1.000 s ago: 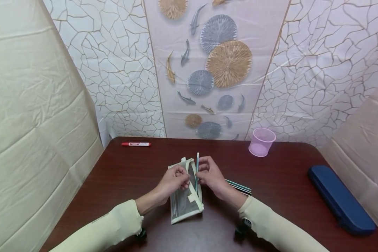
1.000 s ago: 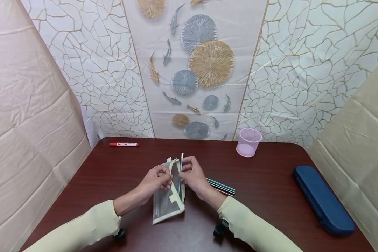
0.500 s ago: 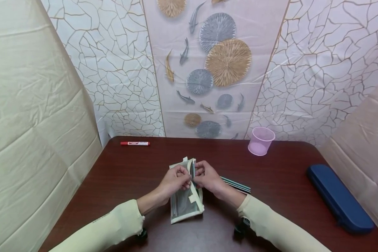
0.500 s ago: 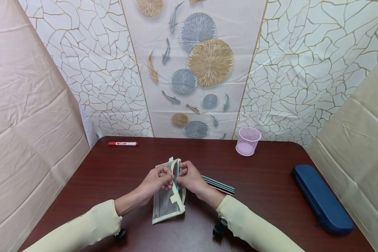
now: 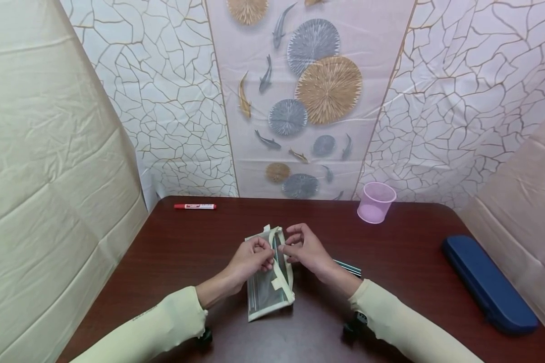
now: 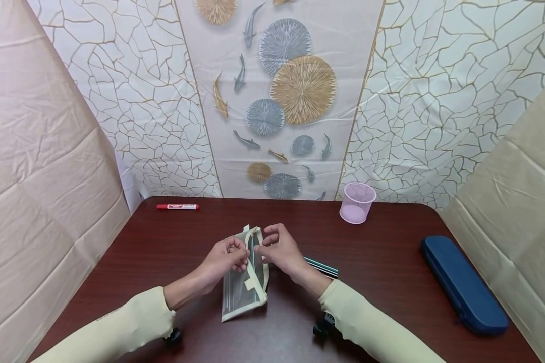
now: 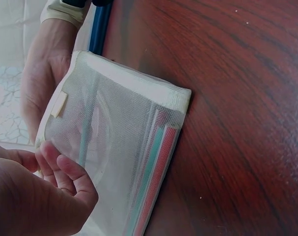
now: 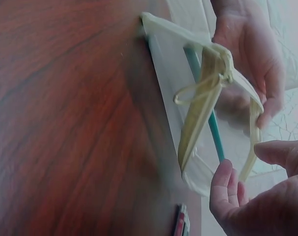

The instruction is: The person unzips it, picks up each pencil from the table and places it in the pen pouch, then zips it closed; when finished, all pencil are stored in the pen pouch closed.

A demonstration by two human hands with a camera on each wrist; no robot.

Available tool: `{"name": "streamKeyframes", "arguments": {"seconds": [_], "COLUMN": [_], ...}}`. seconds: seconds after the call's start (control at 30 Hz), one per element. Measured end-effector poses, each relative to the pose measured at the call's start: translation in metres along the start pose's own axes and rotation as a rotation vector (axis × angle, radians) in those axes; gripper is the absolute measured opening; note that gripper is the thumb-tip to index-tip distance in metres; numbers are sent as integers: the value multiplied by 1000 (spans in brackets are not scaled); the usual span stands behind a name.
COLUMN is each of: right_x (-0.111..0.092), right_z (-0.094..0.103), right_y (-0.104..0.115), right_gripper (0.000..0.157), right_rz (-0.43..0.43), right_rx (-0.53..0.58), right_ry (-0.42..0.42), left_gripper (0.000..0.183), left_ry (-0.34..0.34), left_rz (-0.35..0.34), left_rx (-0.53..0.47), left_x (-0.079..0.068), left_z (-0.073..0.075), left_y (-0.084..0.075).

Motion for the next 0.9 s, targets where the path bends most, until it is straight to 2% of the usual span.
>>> {"name": "streamKeyframes", "arguments": {"seconds": [0.2,0.33,0.47,0.73,0.9], "right_x": [0,1,5,14,16], "right_z": [17,36,56,90,102], "right_y": [0,2,2,-7,-20], "right_gripper": [51,45,40,31,33], "right_rz": [41,103,142,228,218], "right_rx": [-59,-221,-361,-652,-760], "right_ry": [-54,-127,-148,-35,124], "left_gripper": [9,11,10,7,8], "left_ry": [-16,-20,-34,-78,-78], "left_rz": [-9,-20,-30,-50,-48], "left_rx": [-11,-28,-37,-38,-33], "left_x": [-1,-1,-3,-8,-9], "left_z": [3,5,8,13,14], "left_y": [-1,-2,-4,-11,-12]}}
Point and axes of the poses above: each hand's wrist, its own x-axis towards the middle knuckle, its own z-axis out of the back of the hand, y = z × x, the point moved 7 cm from there along x, towards the middle knuckle, and after that the axes turned 10 degrees about -x, right-handed, at the moved point
